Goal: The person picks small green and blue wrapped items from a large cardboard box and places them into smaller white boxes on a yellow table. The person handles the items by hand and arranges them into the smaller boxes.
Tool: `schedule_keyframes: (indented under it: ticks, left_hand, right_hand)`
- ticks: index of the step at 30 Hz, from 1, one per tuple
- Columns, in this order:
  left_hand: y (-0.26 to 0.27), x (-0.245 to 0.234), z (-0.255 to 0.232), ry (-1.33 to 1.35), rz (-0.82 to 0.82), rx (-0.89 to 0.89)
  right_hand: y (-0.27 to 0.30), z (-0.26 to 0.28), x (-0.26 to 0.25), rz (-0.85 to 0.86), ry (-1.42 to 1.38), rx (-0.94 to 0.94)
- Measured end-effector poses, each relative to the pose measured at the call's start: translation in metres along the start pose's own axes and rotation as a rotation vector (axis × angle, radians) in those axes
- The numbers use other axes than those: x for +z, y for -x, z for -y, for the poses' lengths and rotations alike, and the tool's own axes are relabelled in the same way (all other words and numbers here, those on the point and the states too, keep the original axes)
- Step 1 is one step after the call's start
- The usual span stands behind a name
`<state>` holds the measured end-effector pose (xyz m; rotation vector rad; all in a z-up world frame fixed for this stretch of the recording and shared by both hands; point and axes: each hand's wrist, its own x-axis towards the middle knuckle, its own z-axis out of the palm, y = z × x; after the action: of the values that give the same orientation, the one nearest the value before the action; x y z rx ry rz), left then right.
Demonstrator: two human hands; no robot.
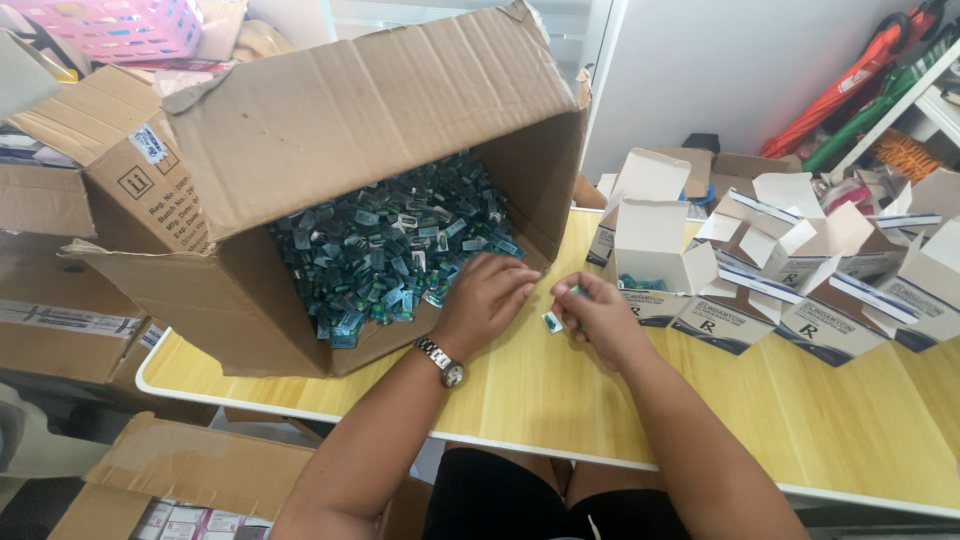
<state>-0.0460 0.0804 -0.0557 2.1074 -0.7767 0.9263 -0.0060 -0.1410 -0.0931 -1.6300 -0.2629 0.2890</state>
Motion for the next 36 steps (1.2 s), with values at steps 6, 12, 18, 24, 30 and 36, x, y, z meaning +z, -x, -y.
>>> schedule_keyframes:
  ticks: [6, 12, 18, 24, 30, 36]
  left_hand:
    - [0.0, -0.003, 0.01, -0.042, -0.083, -0.071]
    - [-0.001, -0.009, 0.016, -0.014, -0.091, -0.077]
    - [-0.001, -0.018, 0.029, -0.044, -0.175, -0.1]
    - [0.001, -0.015, 0.035, -0.028, -0.164, -0.115]
    - [0.001, -0.026, 0.044, -0.088, -0.236, -0.159]
    - [0.003, -0.038, 0.062, -0.182, -0.262, -0.233]
  right_hand:
    - [0.031, 0.036, 0.034, -0.152, 0.937, -0.079]
    - [0.029, 0.036, 0.039, -0.164, 1.034, -0.128]
    - [0.035, 0.04, 0.039, -0.186, 0.98, -0.144]
    - [0.031, 0.045, 0.052, -0.122, 1.003, -0.219]
    - [0.036, 0.065, 0.031, -0.425, 0.895, -0.542]
    - [0.024, 0.108, -0.039, -0.629, 1.114, -0.295]
